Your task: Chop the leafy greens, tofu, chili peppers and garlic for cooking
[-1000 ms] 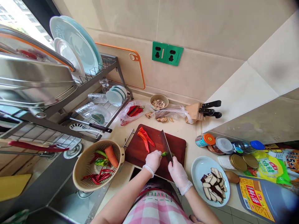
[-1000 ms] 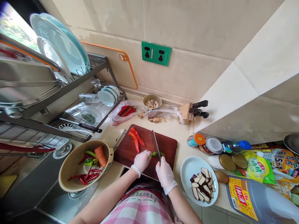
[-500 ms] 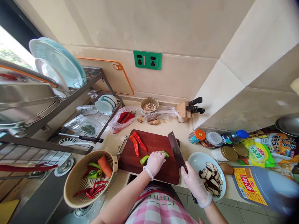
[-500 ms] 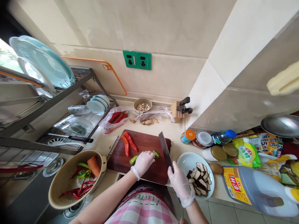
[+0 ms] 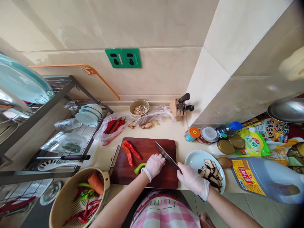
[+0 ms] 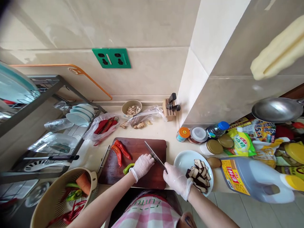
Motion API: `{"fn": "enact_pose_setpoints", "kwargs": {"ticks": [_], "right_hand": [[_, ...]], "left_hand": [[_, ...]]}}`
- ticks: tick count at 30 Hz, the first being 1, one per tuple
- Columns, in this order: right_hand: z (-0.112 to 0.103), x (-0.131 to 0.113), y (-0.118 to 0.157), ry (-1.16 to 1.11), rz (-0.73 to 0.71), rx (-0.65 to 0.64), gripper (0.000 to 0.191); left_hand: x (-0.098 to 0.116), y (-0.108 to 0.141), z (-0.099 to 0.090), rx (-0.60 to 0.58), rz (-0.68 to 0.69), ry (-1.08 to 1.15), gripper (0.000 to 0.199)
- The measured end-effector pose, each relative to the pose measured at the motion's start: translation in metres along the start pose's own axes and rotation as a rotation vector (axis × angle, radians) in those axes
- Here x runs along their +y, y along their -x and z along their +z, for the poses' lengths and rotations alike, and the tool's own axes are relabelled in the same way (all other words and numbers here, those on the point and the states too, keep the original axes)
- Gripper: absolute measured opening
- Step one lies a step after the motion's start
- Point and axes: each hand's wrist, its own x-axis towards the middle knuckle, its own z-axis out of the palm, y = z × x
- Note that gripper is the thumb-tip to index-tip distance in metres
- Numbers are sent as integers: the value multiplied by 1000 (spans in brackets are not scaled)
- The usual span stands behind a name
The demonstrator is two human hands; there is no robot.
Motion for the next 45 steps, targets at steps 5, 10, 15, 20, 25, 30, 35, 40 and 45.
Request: {"fn": "enact_pose_setpoints", "kwargs": {"ticks": [5, 10, 15, 20, 25, 30, 35, 40, 45], "right_hand": [[13, -17, -25, -3, 55, 47, 18], [18, -22, -39, -97, 69, 108, 17], [19, -13, -25, -298, 135, 145, 21], [18, -13, -6, -565, 220, -37, 18], [17, -17, -3, -838, 277, -118, 15], [19, -18, -6, -854, 283, -115, 14], [27, -23, -12, -772, 277, -102, 19], [36, -48, -33, -481, 226, 92, 16], [38, -55, -41, -454, 231, 142, 19]], "left_hand": [[3, -2, 0, -17, -28, 14, 21], [5, 7, -3, -6, -119, 17, 27], [2, 20, -1, 12, -211, 7, 33], [-3, 26, 3, -4, -148, -12, 31], [-6, 24, -1, -22, -141, -9, 28], [-10, 16, -11, -95, -110, -6, 23], [-7, 14, -14, -100, -102, -42, 26], [-4, 12, -12, -101, -101, -21, 24], [-5, 15, -21, -112, -155, 3, 23]]}}
